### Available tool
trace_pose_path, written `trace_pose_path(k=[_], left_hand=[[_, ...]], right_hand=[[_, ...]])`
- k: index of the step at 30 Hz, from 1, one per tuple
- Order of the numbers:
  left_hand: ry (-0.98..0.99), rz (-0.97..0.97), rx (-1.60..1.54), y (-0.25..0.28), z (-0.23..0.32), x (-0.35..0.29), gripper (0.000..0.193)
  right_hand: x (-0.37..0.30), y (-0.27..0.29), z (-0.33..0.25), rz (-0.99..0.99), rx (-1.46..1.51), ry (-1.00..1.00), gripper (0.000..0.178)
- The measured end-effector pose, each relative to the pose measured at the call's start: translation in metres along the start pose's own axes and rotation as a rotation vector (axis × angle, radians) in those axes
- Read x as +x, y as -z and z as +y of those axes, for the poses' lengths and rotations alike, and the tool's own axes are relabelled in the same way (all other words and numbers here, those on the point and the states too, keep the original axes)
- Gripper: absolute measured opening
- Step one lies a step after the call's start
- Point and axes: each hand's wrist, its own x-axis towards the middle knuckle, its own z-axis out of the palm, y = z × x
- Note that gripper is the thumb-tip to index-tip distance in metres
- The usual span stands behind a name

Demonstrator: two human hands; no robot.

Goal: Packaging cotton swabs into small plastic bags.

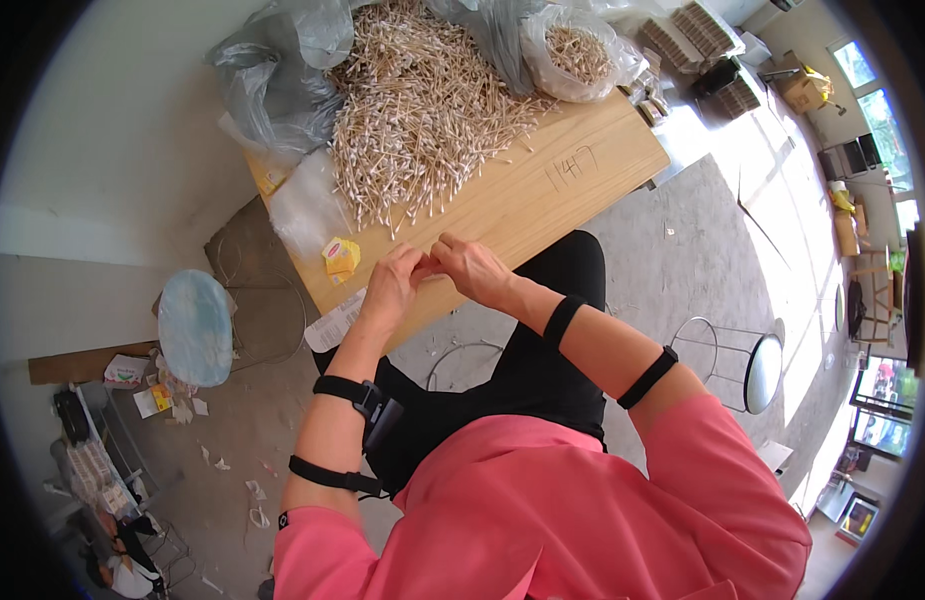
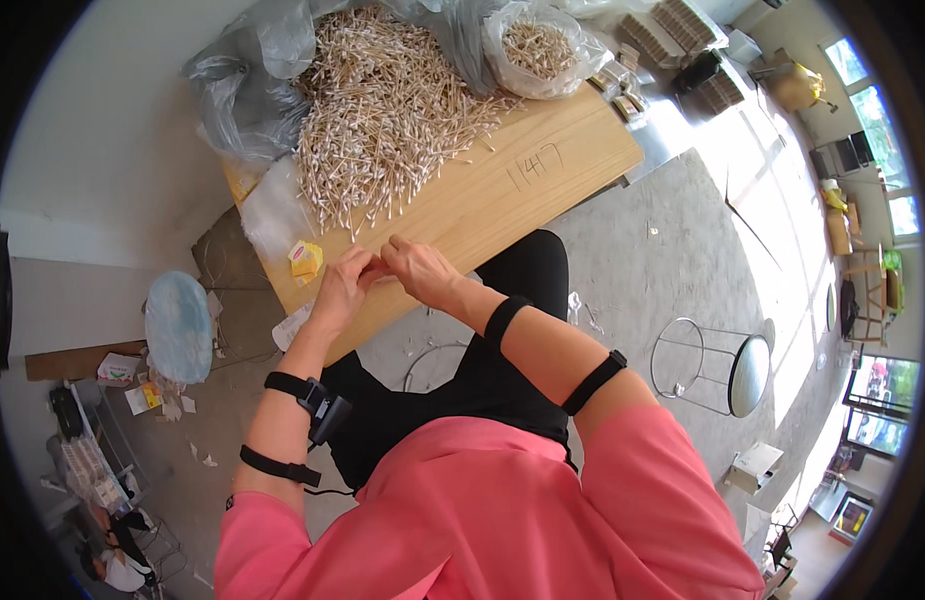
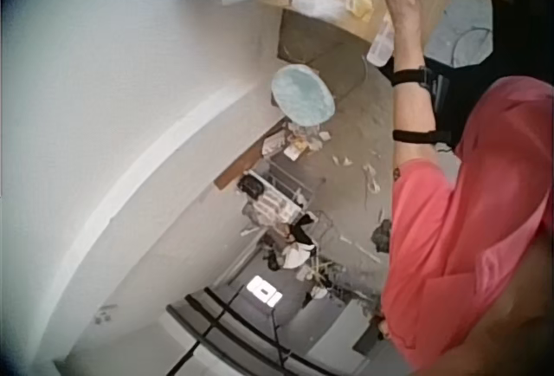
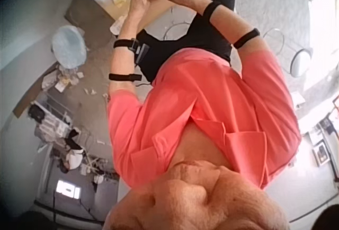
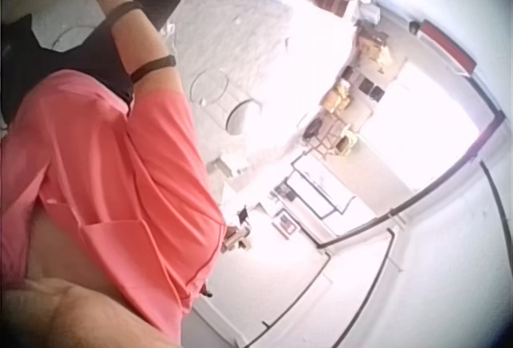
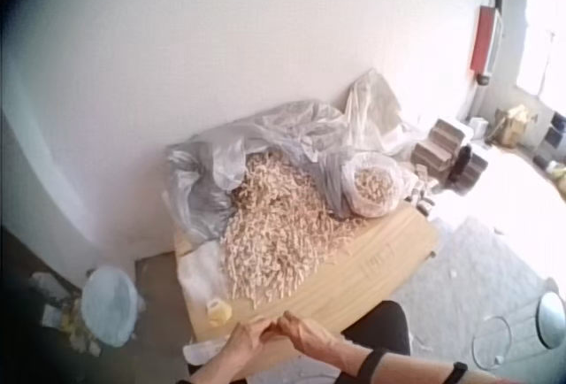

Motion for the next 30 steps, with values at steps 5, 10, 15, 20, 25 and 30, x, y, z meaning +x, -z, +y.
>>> trace_pose_path(k=[5,10,15,20,25,30], left_hand=[[0.008,0.046,0.023,-0.001,-0.002,-0.003,0.007],[0.174,-0.055,-0.086,0.007,-0.001,-0.007,0.009],[0.328,-0.147,-0.195,0.017,-0.01,0.008,0.009],[0.298,-0.111,-0.118,0.008,0.005,0.012,0.013],[0.129,0.073,-0.045,0.005,0.007,-0.009,0.012],[0.136,0.354,-0.28,0.034,0.049,-0.031,0.015]], right_hand=[[0.014,0.004,-0.001,-0.005,-0.032,-0.009,0.014],[0.006,0.002,-0.003,-0.024,0.121,-0.054,0.014],[0.02,0.0,0.003,0.012,0.226,-0.089,0.02],[0.016,0.002,0.012,0.0,0.159,-0.13,0.021],[0.01,0.004,-0.002,0.046,0.111,-0.02,0.016],[-0.011,0.045,-0.046,0.363,0.213,0.027,0.008]])
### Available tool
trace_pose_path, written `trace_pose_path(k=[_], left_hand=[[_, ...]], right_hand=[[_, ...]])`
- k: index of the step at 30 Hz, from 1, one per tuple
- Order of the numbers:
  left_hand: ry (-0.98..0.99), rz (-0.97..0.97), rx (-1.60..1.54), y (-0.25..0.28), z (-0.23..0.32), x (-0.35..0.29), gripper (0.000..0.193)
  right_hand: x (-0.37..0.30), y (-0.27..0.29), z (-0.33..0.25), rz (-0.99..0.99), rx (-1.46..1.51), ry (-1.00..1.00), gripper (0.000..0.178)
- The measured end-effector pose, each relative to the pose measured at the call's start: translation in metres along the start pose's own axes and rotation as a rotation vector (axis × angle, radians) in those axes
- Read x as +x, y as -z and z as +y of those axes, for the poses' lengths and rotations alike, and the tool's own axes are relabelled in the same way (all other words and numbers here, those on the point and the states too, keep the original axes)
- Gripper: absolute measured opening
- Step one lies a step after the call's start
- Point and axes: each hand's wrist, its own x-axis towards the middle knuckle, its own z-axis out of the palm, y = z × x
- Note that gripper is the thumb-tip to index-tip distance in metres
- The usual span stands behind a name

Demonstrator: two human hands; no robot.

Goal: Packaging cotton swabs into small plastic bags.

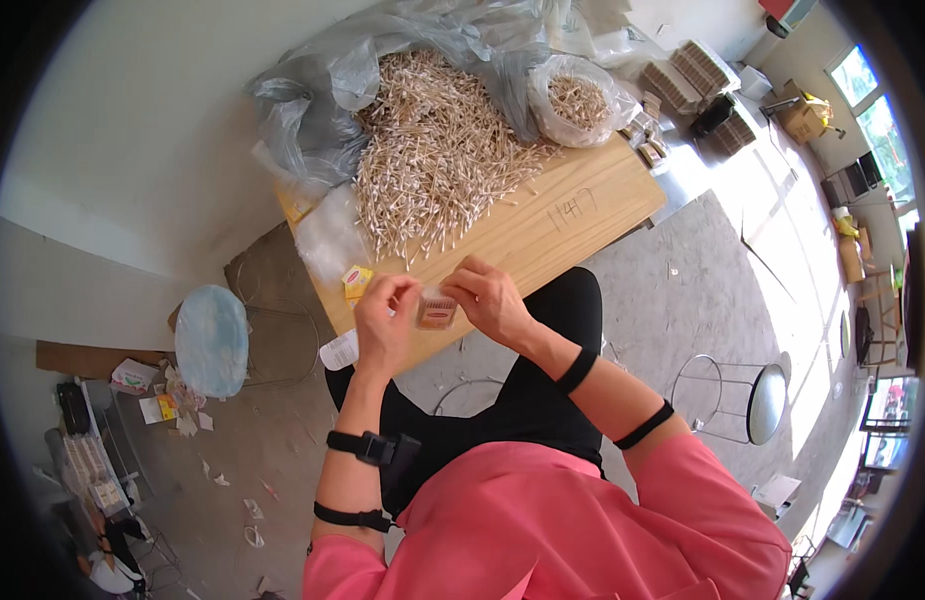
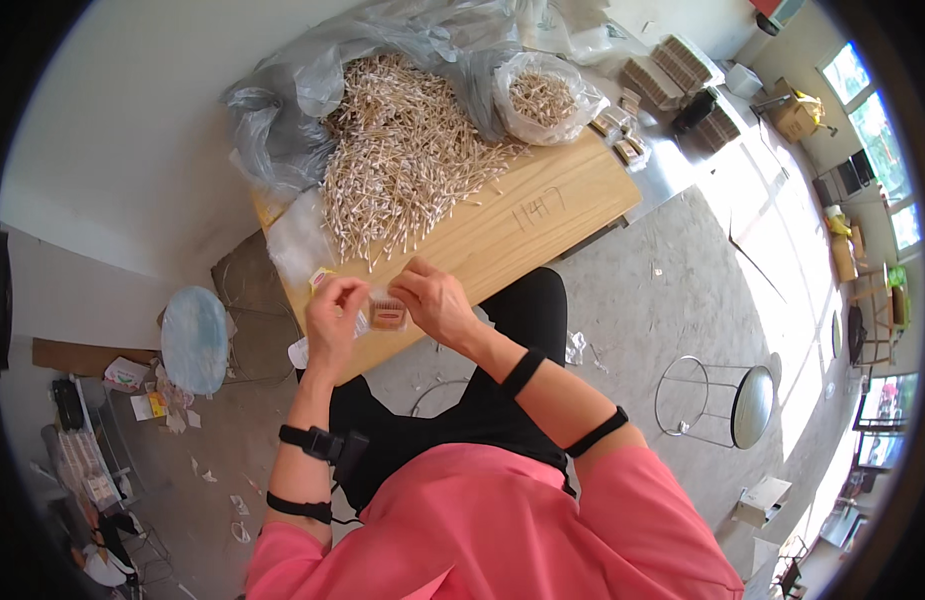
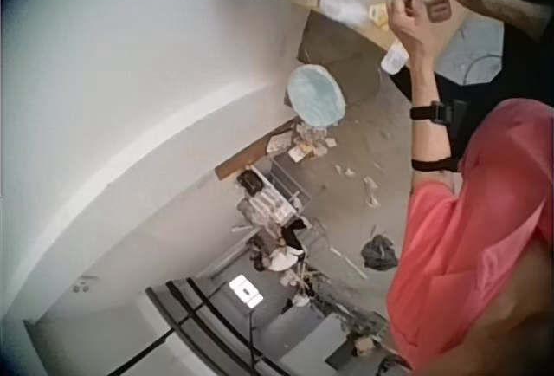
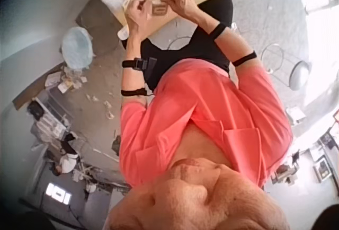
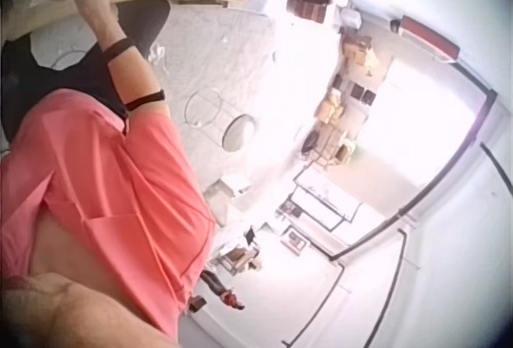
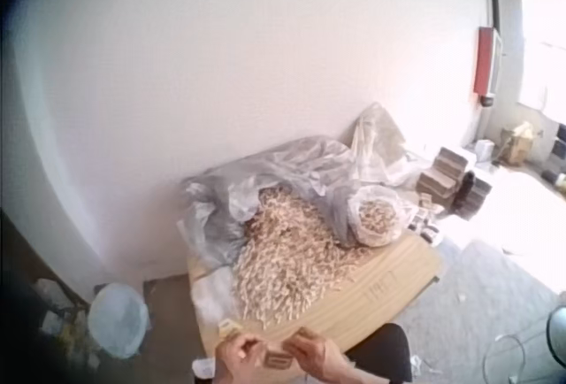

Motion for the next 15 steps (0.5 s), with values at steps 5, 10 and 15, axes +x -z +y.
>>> trace_pose_path(k=[5,10,15], left_hand=[[0.062,0.126,-0.438,0.016,0.037,-0.032,0.05],[0.256,0.316,-0.836,-0.003,0.081,-0.054,0.044],[0.086,0.322,-0.766,0.014,0.134,-0.056,0.035]], right_hand=[[-0.004,0.014,-0.048,0.184,0.395,-0.392,0.015],[-0.011,0.018,-0.085,0.206,0.592,-0.396,0.015],[-0.005,0.044,-0.11,0.231,0.74,-0.179,0.011]])
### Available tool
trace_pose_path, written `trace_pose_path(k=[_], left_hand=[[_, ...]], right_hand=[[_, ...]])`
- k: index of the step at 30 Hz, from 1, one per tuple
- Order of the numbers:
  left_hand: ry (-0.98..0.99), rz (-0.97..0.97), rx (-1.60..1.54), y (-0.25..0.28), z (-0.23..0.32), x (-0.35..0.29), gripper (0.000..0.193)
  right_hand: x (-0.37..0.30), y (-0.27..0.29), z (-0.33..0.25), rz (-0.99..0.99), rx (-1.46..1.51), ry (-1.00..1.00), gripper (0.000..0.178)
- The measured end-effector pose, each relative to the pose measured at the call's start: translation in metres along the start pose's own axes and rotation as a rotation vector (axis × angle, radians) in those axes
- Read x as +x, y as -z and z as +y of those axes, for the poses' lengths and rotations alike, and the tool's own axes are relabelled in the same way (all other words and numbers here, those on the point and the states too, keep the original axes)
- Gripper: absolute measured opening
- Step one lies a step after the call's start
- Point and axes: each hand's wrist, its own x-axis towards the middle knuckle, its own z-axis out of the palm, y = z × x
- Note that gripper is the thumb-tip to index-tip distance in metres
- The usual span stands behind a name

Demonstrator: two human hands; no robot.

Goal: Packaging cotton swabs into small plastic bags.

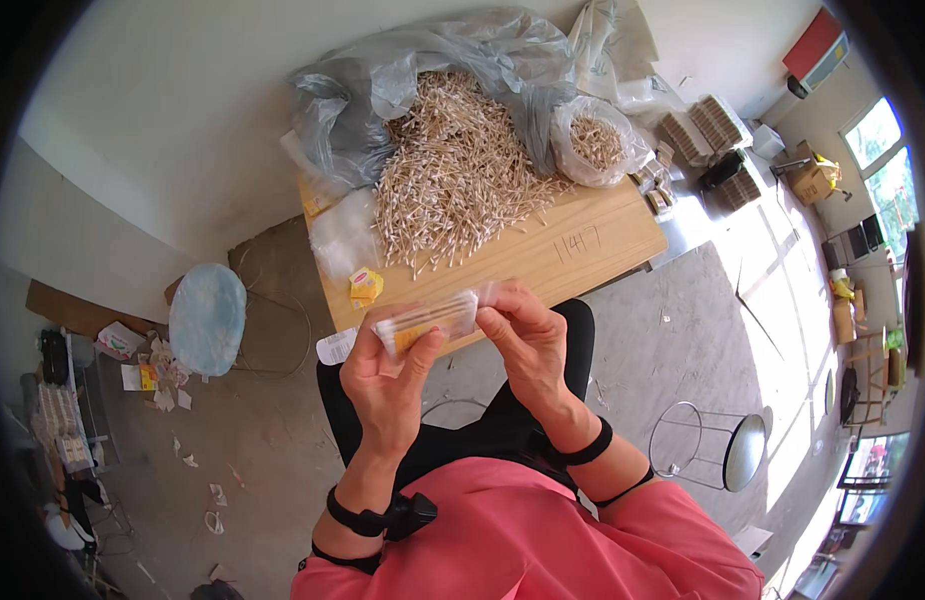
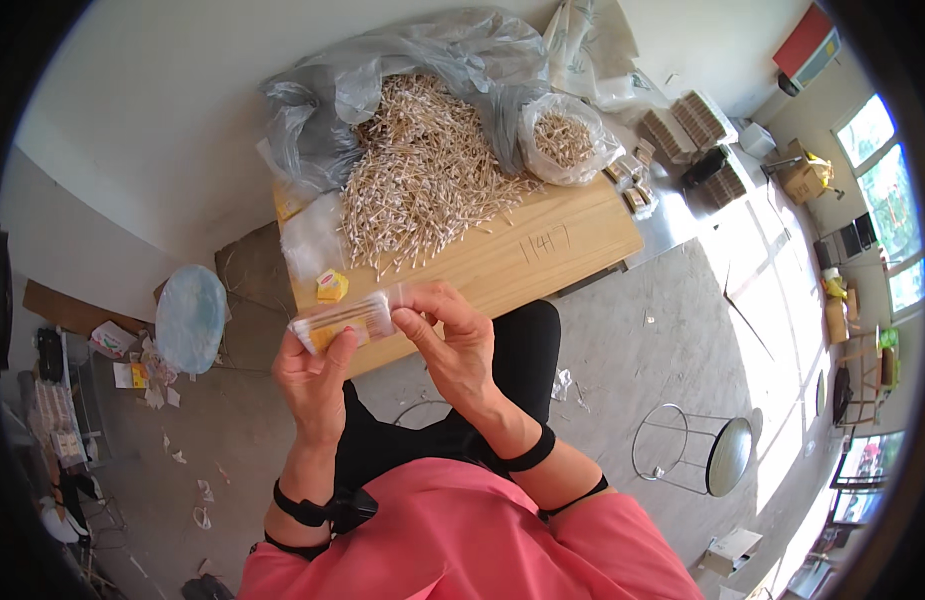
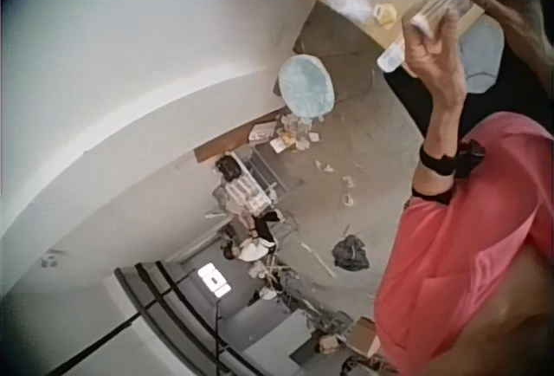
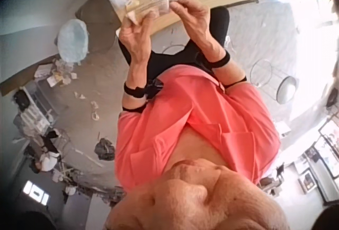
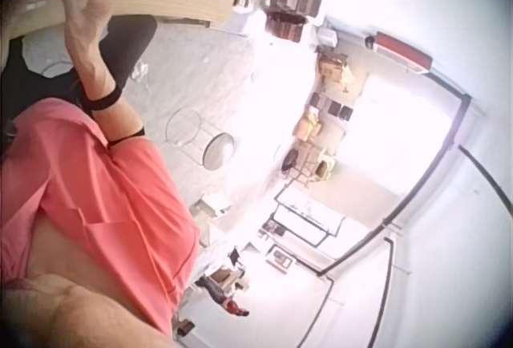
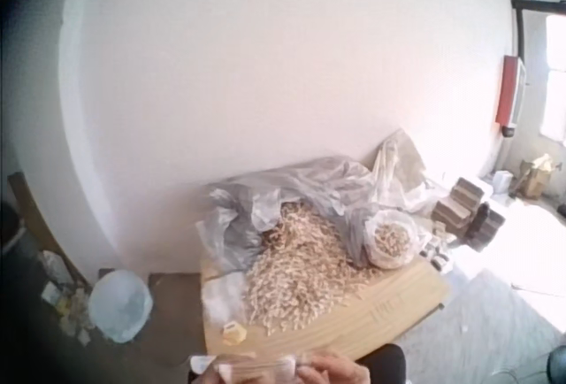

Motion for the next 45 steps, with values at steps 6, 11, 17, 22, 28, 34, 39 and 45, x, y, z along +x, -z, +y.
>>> trace_pose_path(k=[6,11,17,22,28,34,39,45], left_hand=[[-0.427,-0.038,0.381,-0.016,0.032,-0.004,0.034],[-0.607,-0.062,0.618,-0.02,0.035,0.0,0.031],[-0.673,-0.083,0.687,-0.017,0.038,0.006,0.029],[-0.6,-0.094,0.7,-0.009,0.03,0.005,0.027],[-0.246,-0.077,0.597,0.031,0.005,0.01,0.024],[-0.38,-0.174,0.863,0.02,0.0,0.027,0.02],[-0.338,-0.246,0.864,0.04,-0.055,0.042,0.013],[-0.062,-0.396,0.935,0.072,-0.119,0.057,0.007]], right_hand=[[-0.018,-0.008,-0.005,-0.07,0.508,-0.274,0.021],[-0.026,-0.019,-0.003,-0.199,0.934,-0.505,0.023],[-0.027,-0.022,0.007,-0.199,1.029,-0.652,0.028],[-0.023,-0.02,0.009,-0.078,0.853,-0.522,0.025],[0.007,0.004,-0.005,0.043,-0.404,0.136,0.014],[0.017,0.007,0.002,-0.202,-0.979,0.546,0.022],[0.018,0.018,0.048,-0.337,-1.042,0.547,0.011],[0.016,0.031,0.129,-0.408,-1.017,0.369,0.009]])
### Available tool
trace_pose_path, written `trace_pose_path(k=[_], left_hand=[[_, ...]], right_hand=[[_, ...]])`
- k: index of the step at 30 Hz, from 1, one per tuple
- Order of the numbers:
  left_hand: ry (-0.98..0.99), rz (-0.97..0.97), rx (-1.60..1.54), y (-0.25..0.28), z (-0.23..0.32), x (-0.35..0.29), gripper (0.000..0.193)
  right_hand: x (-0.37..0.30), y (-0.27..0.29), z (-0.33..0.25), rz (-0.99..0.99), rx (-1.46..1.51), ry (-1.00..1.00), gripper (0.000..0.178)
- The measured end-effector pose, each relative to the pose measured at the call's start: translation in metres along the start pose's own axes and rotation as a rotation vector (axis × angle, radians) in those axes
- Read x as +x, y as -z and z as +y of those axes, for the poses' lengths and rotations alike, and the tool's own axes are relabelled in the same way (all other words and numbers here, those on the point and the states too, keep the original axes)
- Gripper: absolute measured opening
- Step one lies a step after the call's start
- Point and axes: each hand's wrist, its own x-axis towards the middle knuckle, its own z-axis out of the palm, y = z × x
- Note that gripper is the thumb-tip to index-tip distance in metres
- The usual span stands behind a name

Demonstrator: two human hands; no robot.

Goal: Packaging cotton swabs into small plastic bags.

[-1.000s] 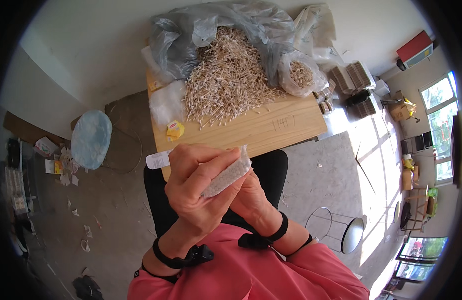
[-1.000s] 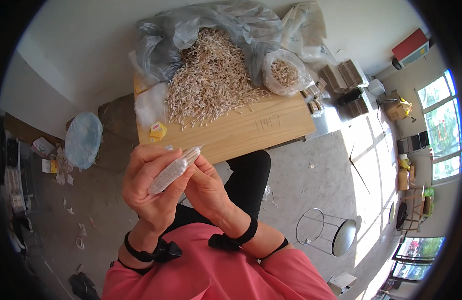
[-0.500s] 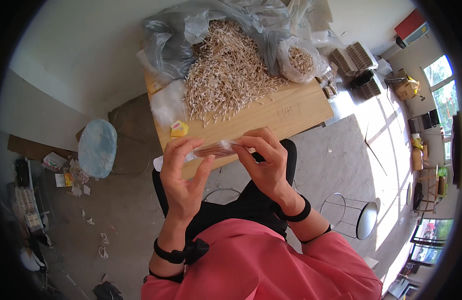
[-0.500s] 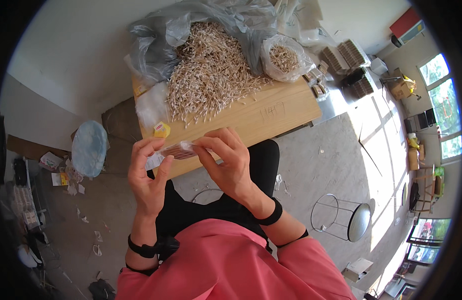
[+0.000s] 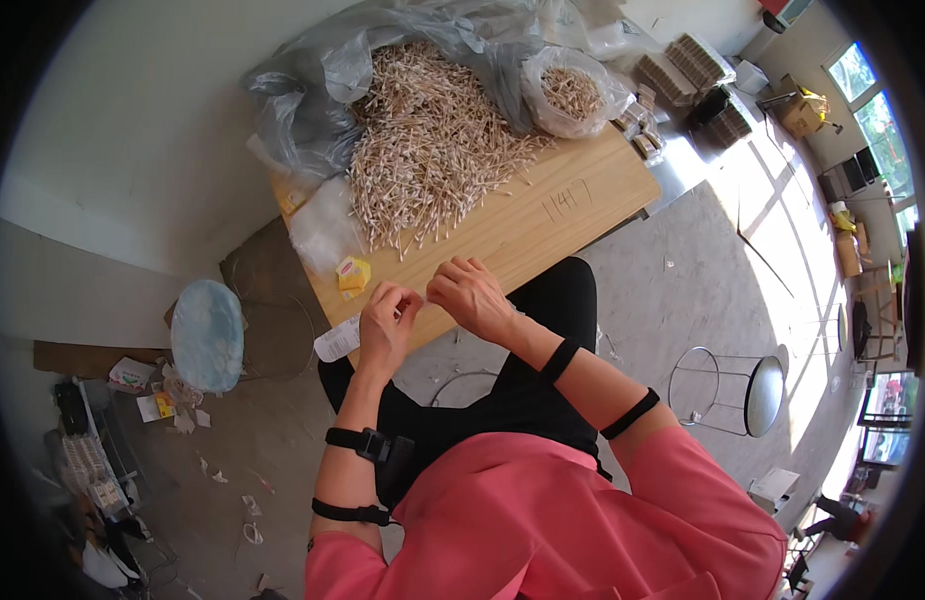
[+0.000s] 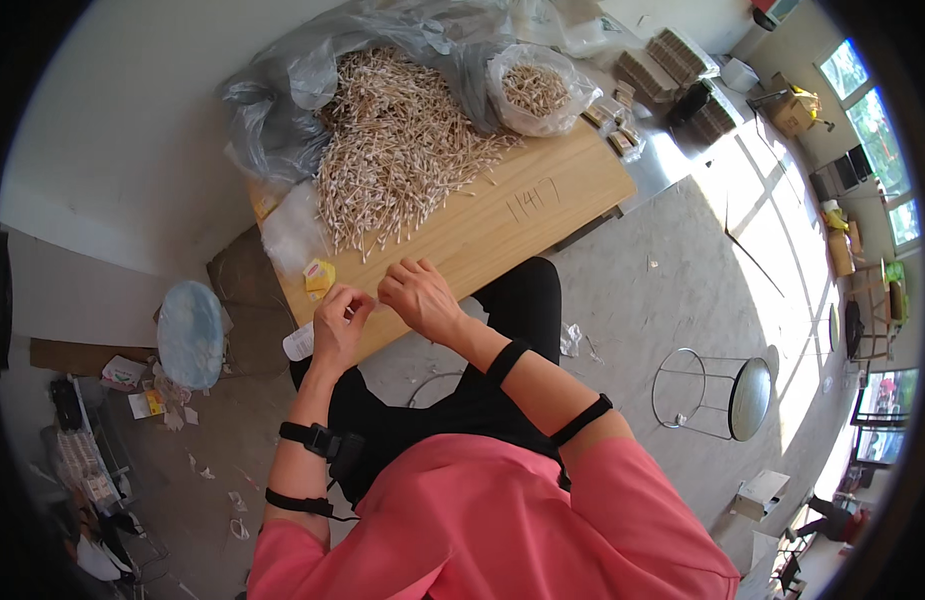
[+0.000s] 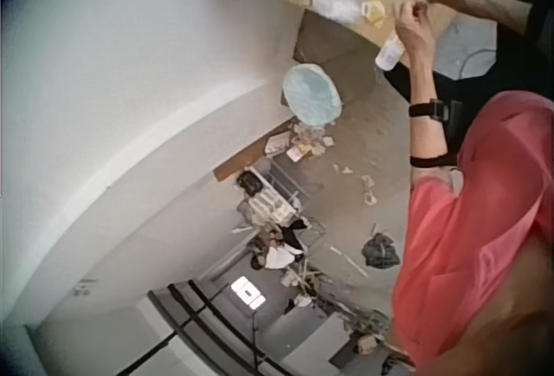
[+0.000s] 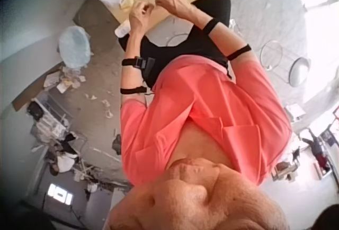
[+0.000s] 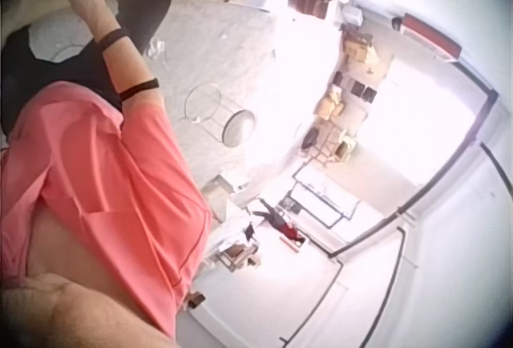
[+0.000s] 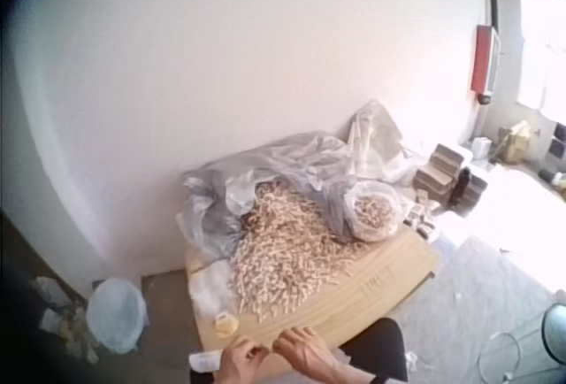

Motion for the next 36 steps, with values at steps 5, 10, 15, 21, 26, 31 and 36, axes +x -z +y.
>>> trace_pose_path(k=[5,10,15,21,26,31,36], left_hand=[[0.185,-0.029,-0.163,-0.016,-0.045,-0.007,0.009],[0.588,-0.139,-0.495,-0.019,-0.051,-0.007,0.02],[0.622,-0.149,-0.683,-0.022,-0.056,-0.011,0.029],[0.588,-0.136,-0.594,-0.024,-0.057,-0.011,0.03],[0.562,-0.102,-0.486,-0.025,-0.051,-0.008,0.03],[0.551,-0.086,-0.464,-0.027,-0.048,-0.009,0.029],[0.594,-0.13,-0.417,-0.025,-0.041,-0.005,0.033]], right_hand=[[-0.009,-0.028,0.009,-0.084,0.168,-0.229,0.013],[-0.014,-0.04,0.01,-0.113,0.363,-0.606,0.023],[-0.012,-0.041,0.014,-0.203,0.452,-0.764,0.031],[-0.007,-0.037,0.008,-0.241,0.437,-0.864,0.035],[-0.004,-0.037,0.005,-0.251,0.401,-0.887,0.037],[-0.01,-0.038,0.005,-0.216,0.436,-0.827,0.036],[-0.01,-0.037,0.008,-0.204,0.484,-0.842,0.034]])
